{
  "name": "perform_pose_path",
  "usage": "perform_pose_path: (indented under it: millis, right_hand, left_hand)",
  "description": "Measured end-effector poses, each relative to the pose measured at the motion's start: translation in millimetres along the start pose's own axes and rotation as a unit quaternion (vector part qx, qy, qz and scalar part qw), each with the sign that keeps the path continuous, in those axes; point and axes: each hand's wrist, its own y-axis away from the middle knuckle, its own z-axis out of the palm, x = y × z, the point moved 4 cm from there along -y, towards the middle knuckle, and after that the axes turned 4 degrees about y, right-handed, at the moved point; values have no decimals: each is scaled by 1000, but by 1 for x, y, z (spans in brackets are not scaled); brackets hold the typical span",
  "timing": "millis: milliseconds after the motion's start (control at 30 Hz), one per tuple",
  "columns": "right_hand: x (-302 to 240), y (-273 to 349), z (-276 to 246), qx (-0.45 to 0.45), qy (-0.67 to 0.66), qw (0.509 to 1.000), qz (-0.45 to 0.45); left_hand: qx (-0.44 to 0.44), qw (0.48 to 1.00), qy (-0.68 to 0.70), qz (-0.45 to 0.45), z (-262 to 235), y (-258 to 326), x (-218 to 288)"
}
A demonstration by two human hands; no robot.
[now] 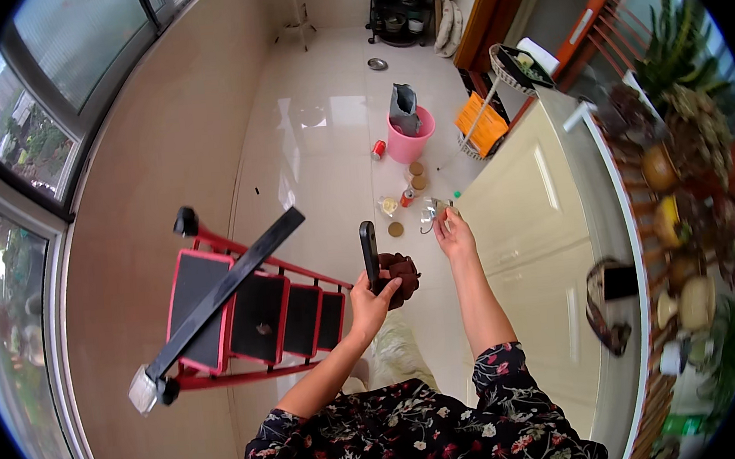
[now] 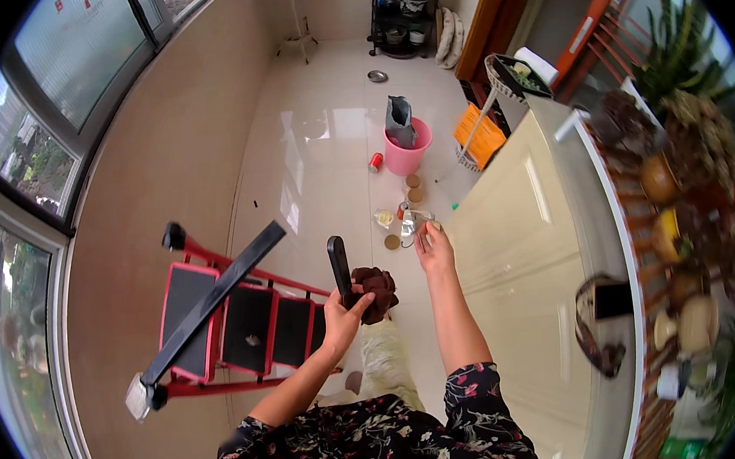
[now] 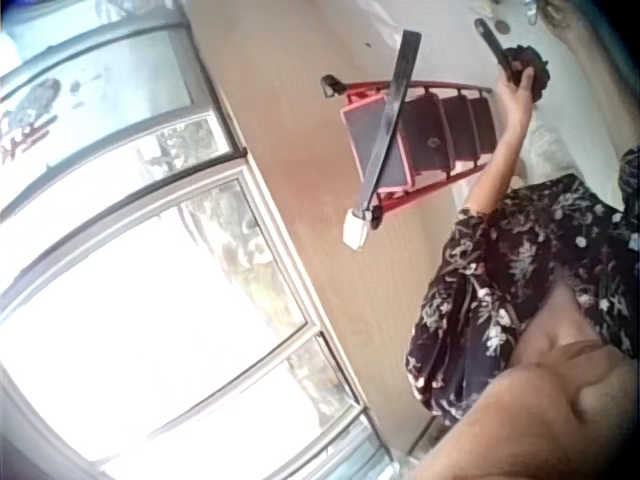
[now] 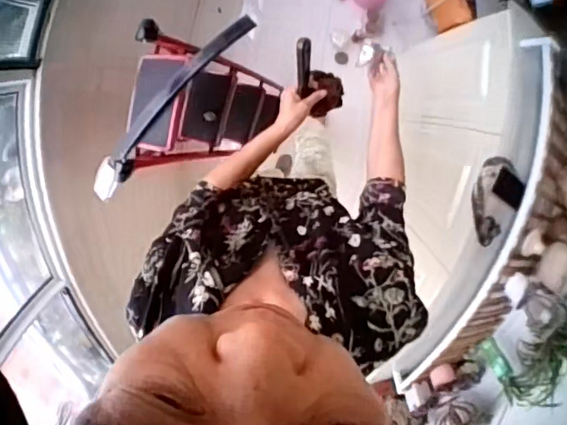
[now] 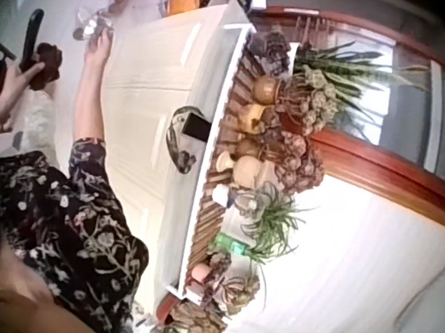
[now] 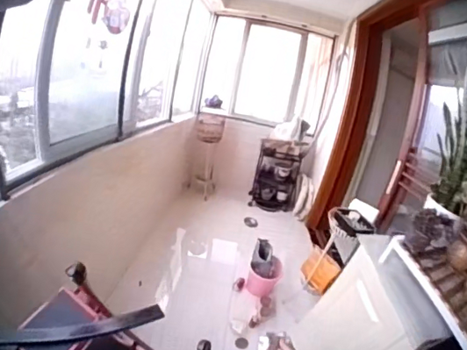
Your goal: The person cleans the window frame and glass using a dark cloth. They wipe the lower frame, move a red step ladder to access different sections, and clean the window screen. The person also picks up small debris from the floor during the process.
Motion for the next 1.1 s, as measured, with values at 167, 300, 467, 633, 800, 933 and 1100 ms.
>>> perform_pose_path:
  millis: [167,300,467,633,800,933,1100]
  right_hand:
    - [-23,-158,55,61,-10,998,-19]
    - [-39,-289,82,64,14,996,-53]
    - [-60,-411,119,126,58,986,-88]
    - [-72,-505,139,176,136,970,-103]
    - [-70,-580,142,205,247,930,-182]
    - [-65,-612,160,253,383,870,-182]
    - [-72,-650,160,172,409,868,-223]
  left_hand:
    - [68,997,24,-36,38,-116,-31]
    - [110,979,79,-155,78,-214,-66]
    - [140,963,112,-204,103,-334,-99]
    - [139,957,154,-203,119,-429,-103]
    - [165,951,168,-202,122,-475,-105]
    - [179,947,137,-228,111,-485,-116]
    - [179,942,102,-263,109,-484,-121]
